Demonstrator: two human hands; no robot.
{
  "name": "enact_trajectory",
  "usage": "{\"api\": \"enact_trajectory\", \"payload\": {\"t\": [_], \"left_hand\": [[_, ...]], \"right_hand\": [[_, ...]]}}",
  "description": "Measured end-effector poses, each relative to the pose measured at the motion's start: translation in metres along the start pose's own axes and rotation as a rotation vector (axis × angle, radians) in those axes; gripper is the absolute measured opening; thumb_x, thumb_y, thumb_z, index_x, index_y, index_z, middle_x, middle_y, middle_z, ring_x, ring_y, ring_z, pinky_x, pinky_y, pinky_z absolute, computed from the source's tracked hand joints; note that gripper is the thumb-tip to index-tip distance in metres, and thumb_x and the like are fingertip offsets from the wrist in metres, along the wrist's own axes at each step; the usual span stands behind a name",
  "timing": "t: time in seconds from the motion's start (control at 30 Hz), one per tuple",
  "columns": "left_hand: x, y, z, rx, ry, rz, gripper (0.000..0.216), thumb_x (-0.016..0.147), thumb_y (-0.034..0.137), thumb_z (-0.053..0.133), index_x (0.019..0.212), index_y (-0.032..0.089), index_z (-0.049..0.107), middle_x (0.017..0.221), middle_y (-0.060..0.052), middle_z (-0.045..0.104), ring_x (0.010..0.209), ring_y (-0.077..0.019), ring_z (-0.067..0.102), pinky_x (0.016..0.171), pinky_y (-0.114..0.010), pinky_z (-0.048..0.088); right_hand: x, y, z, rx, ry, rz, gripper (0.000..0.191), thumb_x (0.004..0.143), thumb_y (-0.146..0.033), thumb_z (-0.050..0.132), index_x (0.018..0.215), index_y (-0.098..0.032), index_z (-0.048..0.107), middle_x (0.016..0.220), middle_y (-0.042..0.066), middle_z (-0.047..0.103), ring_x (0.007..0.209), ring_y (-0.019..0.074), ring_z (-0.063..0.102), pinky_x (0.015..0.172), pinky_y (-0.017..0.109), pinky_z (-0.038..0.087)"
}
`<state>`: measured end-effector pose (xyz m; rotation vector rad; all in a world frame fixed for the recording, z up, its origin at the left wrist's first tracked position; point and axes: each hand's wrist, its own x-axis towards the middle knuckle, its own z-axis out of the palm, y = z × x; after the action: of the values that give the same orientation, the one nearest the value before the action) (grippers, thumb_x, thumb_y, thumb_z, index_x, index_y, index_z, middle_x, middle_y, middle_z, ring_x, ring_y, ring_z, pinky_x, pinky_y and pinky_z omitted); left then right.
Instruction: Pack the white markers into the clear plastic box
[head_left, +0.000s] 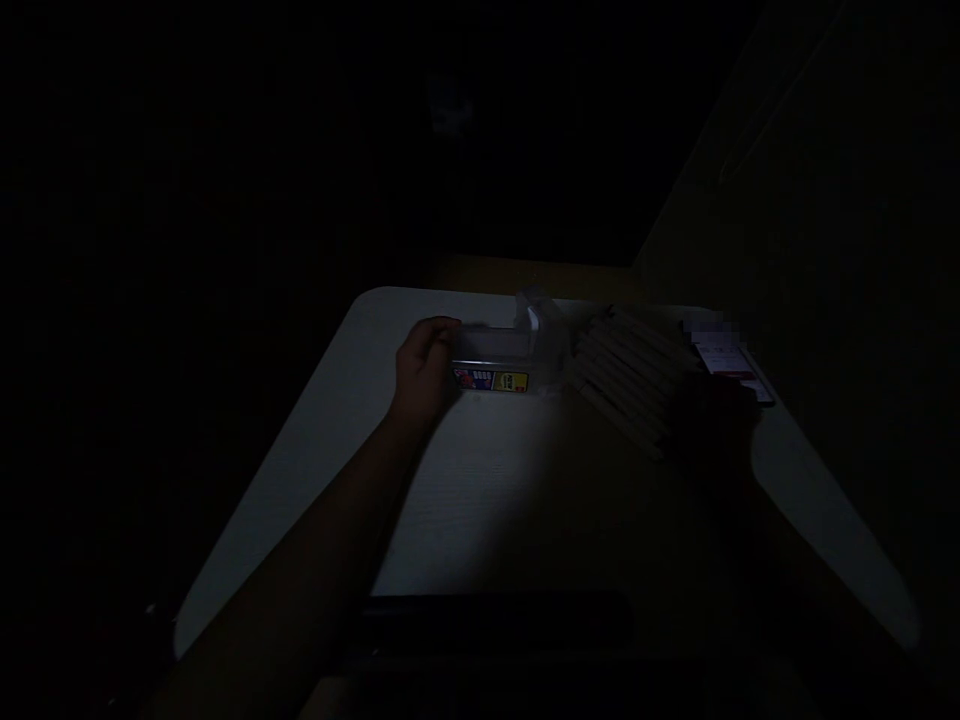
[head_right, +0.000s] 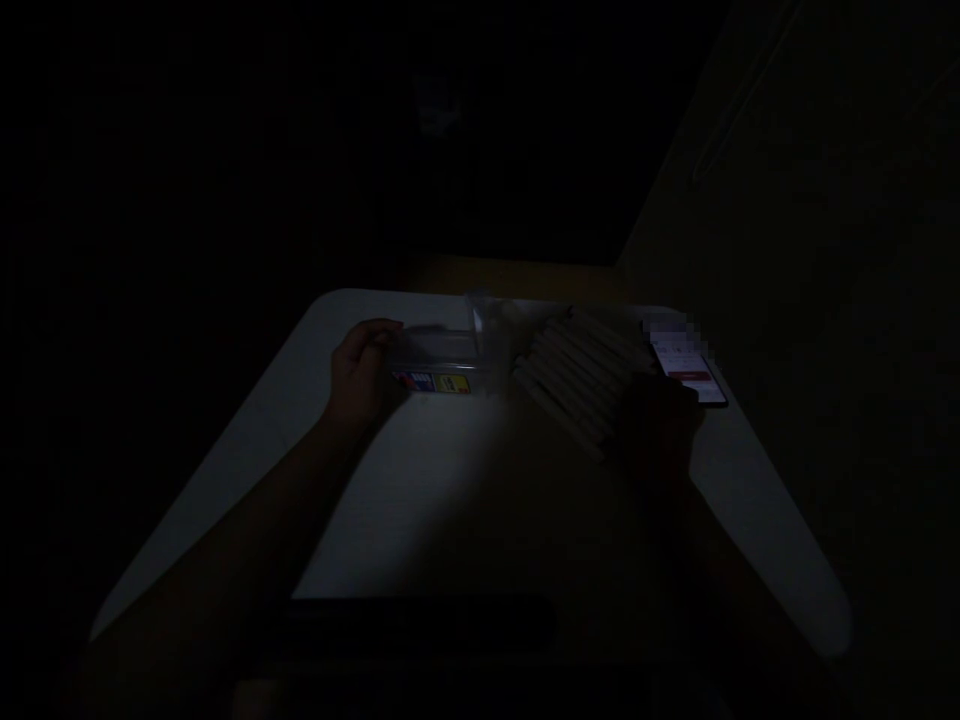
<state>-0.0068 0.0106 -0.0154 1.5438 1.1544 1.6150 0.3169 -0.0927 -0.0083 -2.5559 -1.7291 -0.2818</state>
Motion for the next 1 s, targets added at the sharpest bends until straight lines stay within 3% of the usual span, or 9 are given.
{"api": "enact_trajectory", "payload": {"t": [0.13,0.3,0.67,1.0], "left_hand": [[0.000,0.001,0.001,-0.002,-0.002,-0.009,0.021,0.075,0.028,0.046,0.089,0.020,0.060,0.086,0.000,0.060,0.079,-0.0131,0.054,0.069,-0.024,0.043],[-0.001,0.003,0.001,-0.016,0.007,-0.007,0.019,0.075,0.027,0.048,0.086,0.020,0.060,0.082,0.001,0.060,0.077,-0.0120,0.054,0.068,-0.023,0.042],[-0.001,-0.003,0.001,-0.002,0.003,-0.015,0.021,0.077,0.033,0.047,0.089,0.021,0.059,0.081,0.000,0.058,0.073,-0.0120,0.052,0.062,-0.023,0.041],[-0.001,0.003,0.002,-0.015,0.009,-0.007,0.018,0.075,0.027,0.047,0.087,0.020,0.060,0.080,0.001,0.058,0.074,-0.0120,0.053,0.065,-0.024,0.041]], "right_hand": [[0.006,0.003,0.012,-0.060,0.117,0.014,0.039,0.082,-0.030,0.038,0.113,-0.013,0.053,0.099,0.018,0.051,0.089,0.0313,0.047,0.069,0.042,0.034],[0.004,0.002,0.015,-0.067,0.185,0.012,0.038,0.082,-0.028,0.035,0.112,-0.012,0.053,0.099,0.019,0.051,0.087,0.0308,0.045,0.068,0.043,0.034],[0.001,-0.004,0.003,0.037,0.146,0.055,0.033,0.082,-0.026,0.036,0.105,-0.013,0.055,0.099,0.018,0.052,0.091,0.0300,0.046,0.073,0.043,0.033],[0.000,0.000,0.008,-0.045,0.200,0.017,0.037,0.083,-0.028,0.032,0.111,-0.013,0.051,0.102,0.017,0.051,0.087,0.0279,0.045,0.069,0.039,0.032]]}}
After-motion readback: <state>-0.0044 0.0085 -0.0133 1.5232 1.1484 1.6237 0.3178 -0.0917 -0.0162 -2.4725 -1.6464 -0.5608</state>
